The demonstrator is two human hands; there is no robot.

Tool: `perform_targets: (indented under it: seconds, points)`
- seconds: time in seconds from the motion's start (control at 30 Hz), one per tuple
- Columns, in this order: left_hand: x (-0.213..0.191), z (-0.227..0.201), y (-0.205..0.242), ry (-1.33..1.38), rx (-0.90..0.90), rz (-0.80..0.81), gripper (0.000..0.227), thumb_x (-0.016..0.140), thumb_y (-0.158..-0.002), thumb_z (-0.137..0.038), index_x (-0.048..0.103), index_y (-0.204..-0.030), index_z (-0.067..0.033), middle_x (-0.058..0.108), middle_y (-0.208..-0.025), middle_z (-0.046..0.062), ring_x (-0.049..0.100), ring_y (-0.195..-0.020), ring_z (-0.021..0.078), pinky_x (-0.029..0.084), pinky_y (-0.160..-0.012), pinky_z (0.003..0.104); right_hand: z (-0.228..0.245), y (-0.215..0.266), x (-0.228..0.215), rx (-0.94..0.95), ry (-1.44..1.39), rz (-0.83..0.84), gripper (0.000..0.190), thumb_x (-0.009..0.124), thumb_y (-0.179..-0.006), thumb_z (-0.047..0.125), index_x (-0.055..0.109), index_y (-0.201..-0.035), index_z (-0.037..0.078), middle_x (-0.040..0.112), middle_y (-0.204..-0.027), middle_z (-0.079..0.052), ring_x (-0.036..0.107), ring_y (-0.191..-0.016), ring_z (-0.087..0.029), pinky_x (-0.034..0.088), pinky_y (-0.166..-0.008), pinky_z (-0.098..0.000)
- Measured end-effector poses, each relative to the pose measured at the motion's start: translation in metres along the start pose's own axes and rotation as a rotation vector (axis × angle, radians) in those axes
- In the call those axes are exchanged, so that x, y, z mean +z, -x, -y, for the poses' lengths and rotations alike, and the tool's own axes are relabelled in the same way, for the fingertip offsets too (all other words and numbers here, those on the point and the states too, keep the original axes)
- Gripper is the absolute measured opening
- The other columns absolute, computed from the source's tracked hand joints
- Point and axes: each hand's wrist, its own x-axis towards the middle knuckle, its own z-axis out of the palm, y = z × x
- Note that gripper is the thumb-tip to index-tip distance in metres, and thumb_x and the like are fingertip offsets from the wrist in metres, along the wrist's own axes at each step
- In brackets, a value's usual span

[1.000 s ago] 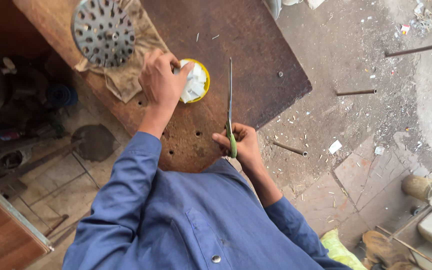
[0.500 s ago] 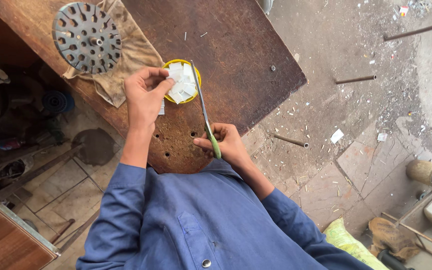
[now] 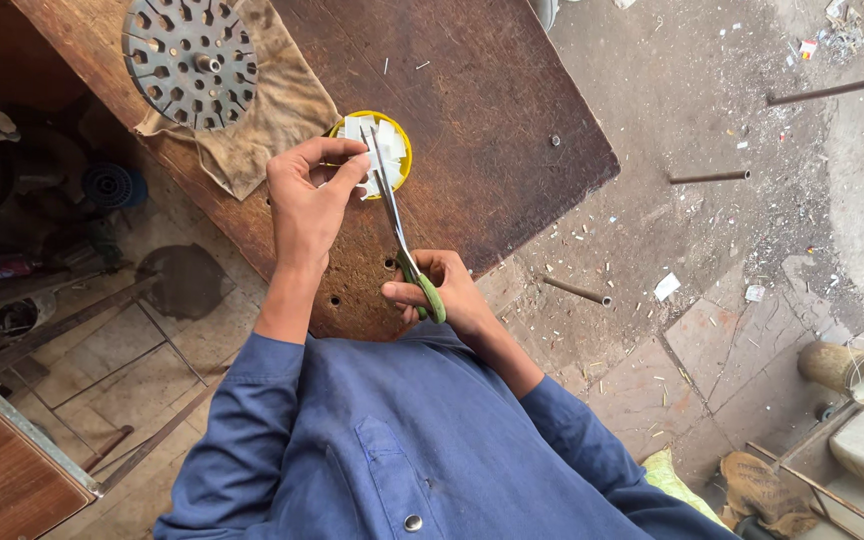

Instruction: The person cuts small white plastic pieces with scissors and inserts them into the slots of a circular metal motor stator. The person then retrieves a small metal pin from a drawer and continues inserting the plastic pieces into the stator.

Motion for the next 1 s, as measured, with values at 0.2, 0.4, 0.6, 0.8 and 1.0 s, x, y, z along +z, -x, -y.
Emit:
perform_targets:
  seconds: [0.2, 0.4, 0.6, 0.8, 1.0]
  points:
    - [0.003, -0.014, 0.006, -0.046, 0.026, 0.0, 0.01, 0.074, -0.093, 0.0, 0.075, -0.103, 0.0034, 0.077, -0.089, 0.006, 0.073, -0.072, 0.0083, 0.059, -0.063, 0.022, 0.004, 0.0, -0.001, 0.003, -0.008, -0.022, 0.032, 0.087, -0.08, 0.027, 0.071, -0.091, 0.002, 0.068, -0.071, 0.0, 0.064, -0.056, -0.008, 0.051, -0.051, -0.0222]
    - [0.004, -0.02, 0.009, 0.003, 0.046, -0.031, 0.012, 0.074, -0.094, 0.0, 0.074, -0.104, 0.0049, 0.078, -0.09, 0.008, 0.074, -0.074, 0.0087, 0.061, -0.066, 0.022, 0.008, -0.003, 0.002, 0.004, 0.026, -0.039, 0.035, 0.088, -0.079, 0.03, 0.072, -0.092, 0.002, 0.071, -0.073, -0.003, 0.065, -0.055, -0.008, 0.053, -0.051, -0.0219]
    - [0.004, -0.013, 0.01, 0.044, 0.097, -0.062, 0.012, 0.075, -0.094, 0.001, 0.075, -0.105, 0.0063, 0.077, -0.091, 0.009, 0.073, -0.075, 0.0091, 0.06, -0.068, 0.021, 0.008, -0.004, 0.006, 0.008, 0.033, -0.062, 0.035, 0.088, -0.079, 0.03, 0.071, -0.092, 0.002, 0.071, -0.073, -0.004, 0.065, -0.054, -0.009, 0.052, -0.05, -0.0219]
    - [0.0, -0.01, 0.008, 0.036, 0.118, -0.063, 0.011, 0.074, -0.094, 0.003, 0.075, -0.104, 0.0071, 0.077, -0.091, 0.009, 0.074, -0.075, 0.0095, 0.061, -0.069, 0.022, 0.004, -0.008, 0.006, -0.013, 0.059, -0.056, 0.034, 0.089, -0.08, 0.028, 0.071, -0.09, 0.0, 0.071, -0.073, -0.004, 0.066, -0.058, -0.008, 0.053, -0.05, -0.0229]
    - [0.0, -0.009, 0.008, 0.01, 0.12, -0.061, 0.012, 0.074, -0.094, 0.002, 0.075, -0.105, 0.0066, 0.078, -0.091, 0.009, 0.074, -0.076, 0.0095, 0.062, -0.07, 0.022, 0.003, -0.009, 0.006, 0.0, 0.078, -0.06, 0.034, 0.089, -0.08, 0.027, 0.07, -0.087, 0.0, 0.069, -0.069, -0.004, 0.065, -0.055, -0.009, 0.052, -0.048, -0.0233]
